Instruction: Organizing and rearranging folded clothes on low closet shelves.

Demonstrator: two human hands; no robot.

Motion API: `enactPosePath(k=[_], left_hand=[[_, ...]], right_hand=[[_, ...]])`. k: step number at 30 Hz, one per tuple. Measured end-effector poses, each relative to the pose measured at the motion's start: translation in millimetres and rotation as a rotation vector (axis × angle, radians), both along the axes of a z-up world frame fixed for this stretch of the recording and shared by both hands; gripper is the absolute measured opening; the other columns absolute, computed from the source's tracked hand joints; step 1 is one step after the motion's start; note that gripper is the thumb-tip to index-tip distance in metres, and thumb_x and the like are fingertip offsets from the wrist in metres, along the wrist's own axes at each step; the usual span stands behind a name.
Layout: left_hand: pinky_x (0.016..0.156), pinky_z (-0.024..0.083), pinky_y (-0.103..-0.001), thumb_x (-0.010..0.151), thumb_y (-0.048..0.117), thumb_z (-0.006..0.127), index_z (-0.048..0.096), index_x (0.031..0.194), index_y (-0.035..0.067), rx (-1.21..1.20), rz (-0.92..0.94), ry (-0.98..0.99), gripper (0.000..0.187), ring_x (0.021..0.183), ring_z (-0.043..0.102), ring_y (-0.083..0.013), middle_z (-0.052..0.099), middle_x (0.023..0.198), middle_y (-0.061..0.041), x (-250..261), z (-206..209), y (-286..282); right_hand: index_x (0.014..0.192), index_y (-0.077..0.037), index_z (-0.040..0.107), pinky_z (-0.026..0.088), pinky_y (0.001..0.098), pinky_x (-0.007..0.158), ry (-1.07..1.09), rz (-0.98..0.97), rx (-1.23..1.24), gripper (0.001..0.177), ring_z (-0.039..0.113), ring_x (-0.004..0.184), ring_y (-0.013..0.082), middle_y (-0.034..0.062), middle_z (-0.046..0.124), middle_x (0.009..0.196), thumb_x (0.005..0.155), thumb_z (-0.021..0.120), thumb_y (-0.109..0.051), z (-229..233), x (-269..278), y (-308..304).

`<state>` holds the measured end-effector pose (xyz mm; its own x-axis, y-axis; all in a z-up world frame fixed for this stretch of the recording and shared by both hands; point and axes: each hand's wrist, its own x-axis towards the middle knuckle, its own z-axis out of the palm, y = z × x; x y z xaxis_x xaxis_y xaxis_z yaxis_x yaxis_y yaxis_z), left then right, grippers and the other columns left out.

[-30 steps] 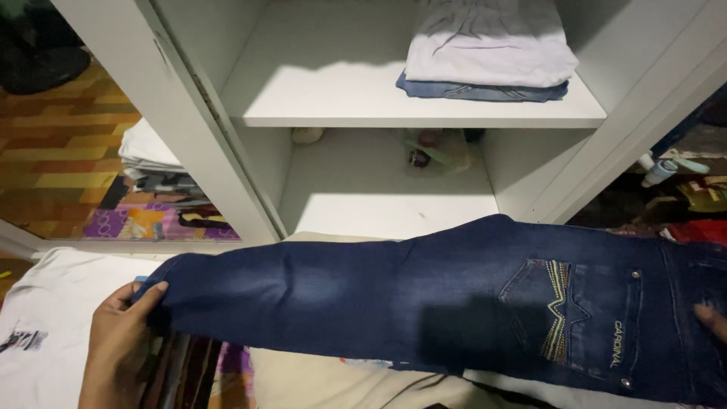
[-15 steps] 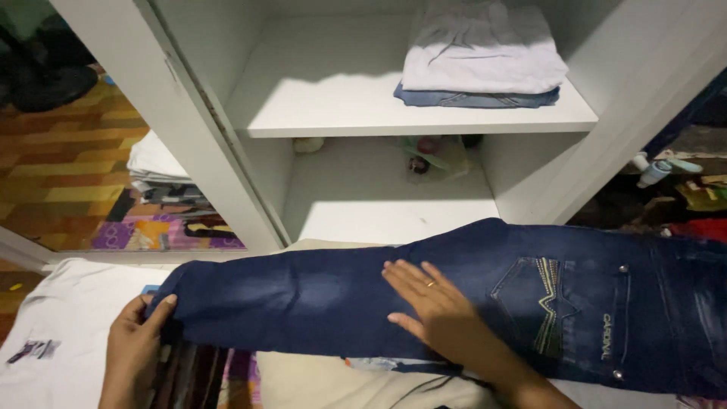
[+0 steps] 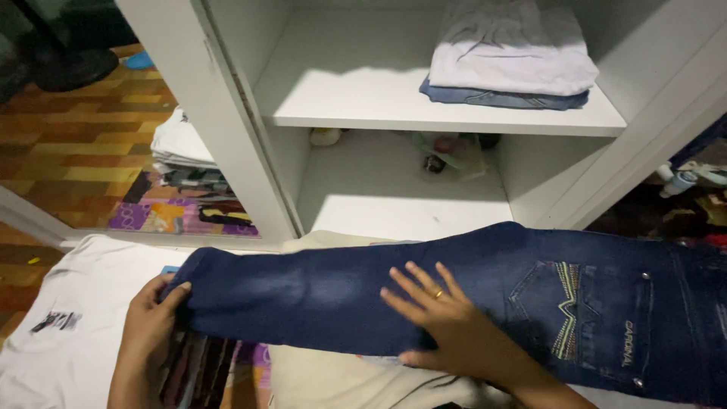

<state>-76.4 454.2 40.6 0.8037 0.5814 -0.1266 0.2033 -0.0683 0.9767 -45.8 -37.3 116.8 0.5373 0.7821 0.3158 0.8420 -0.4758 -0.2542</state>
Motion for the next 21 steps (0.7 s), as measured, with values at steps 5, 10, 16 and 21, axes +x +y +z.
enactPosePath(k=[5,10,16,21], left_hand=[[0.065,0.049,-0.026,0.091,0.007,0.067,0.068,0.102,0.009,-0.243,-0.025,-0.052,0.011,0.072,0.061,-0.0118,0.067,0.086,-0.001,5,-1,12],[0.064,0.049,-0.027,0.091,0.007,0.068,0.064,0.098,0.011,-0.303,-0.043,-0.038,0.009,0.071,0.06,-0.0118,0.066,0.084,0.0,4,4,13],[0.054,0.041,-0.033,0.096,0.01,0.066,0.064,0.1,0.008,-0.135,-0.068,0.063,0.005,0.065,0.053,-0.0161,0.061,0.081,-0.003,-1,-3,21],[0.063,0.048,-0.027,0.092,0.005,0.064,0.062,0.1,0.005,-0.152,-0.13,-0.021,0.008,0.071,0.058,-0.014,0.064,0.086,-0.003,-2,-5,20]], right_hand=[[0.14,-0.005,0.055,0.02,0.0602,0.118,0.048,0.12,-0.186,0.068,0.03,0.152,0.0393,0.0251,0.041,0.155,0.081,0.077,-0.031,-13,-14,14],[0.117,-0.006,0.064,0.039,0.0504,0.108,-0.015,0.064,-0.218,0.027,0.051,0.127,0.0329,0.0141,0.058,0.126,0.094,0.066,-0.021,-18,-19,17],[0.124,0.0,0.063,0.039,0.0465,0.106,-0.111,0.271,-0.111,0.038,0.055,0.118,0.0292,0.0106,0.058,0.118,0.089,0.063,-0.016,-20,-23,-1],[0.122,-0.005,0.062,0.039,0.0481,0.106,-0.051,0.219,-0.093,0.031,0.054,0.117,0.03,0.0103,0.058,0.118,0.094,0.065,-0.019,-44,-22,2]])
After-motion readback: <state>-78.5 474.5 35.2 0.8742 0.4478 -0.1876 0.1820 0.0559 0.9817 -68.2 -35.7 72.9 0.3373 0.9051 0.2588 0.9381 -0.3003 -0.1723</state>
